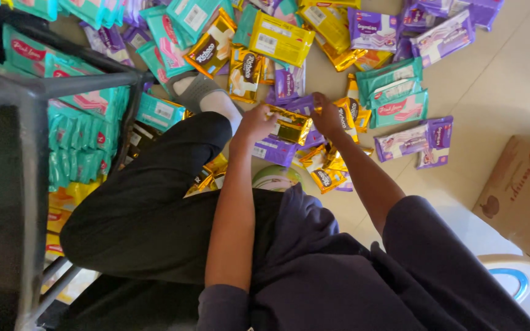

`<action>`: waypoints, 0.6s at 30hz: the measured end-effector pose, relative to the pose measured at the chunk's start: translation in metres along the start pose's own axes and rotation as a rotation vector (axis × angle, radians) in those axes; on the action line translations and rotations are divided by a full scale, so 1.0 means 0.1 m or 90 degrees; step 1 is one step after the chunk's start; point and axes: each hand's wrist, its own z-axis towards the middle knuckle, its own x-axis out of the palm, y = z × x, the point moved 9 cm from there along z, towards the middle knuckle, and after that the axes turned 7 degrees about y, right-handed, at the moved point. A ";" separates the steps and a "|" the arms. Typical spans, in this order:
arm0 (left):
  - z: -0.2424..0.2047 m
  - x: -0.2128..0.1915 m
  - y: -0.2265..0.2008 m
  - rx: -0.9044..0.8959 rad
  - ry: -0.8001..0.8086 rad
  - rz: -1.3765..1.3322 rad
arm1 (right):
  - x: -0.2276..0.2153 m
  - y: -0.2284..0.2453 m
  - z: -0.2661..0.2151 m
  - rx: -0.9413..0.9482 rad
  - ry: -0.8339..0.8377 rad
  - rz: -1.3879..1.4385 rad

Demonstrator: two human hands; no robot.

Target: Picking up snack packages from the floor and organizing them onto a retail shelf.

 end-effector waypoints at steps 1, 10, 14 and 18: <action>0.00 -0.03 -0.04 -0.005 -0.002 0.000 | 0.02 -0.01 0.07 -0.002 0.004 0.002; 0.14 0.20 0.32 -0.061 -0.026 -0.007 | 0.16 -0.48 0.48 0.197 0.144 -0.151; 0.12 0.13 0.27 -0.103 -0.008 -0.052 | 0.06 -0.02 0.33 0.120 0.243 -0.141; 0.07 0.22 0.20 -0.219 0.129 -0.338 | -0.36 1.24 -0.02 -0.011 0.193 -0.059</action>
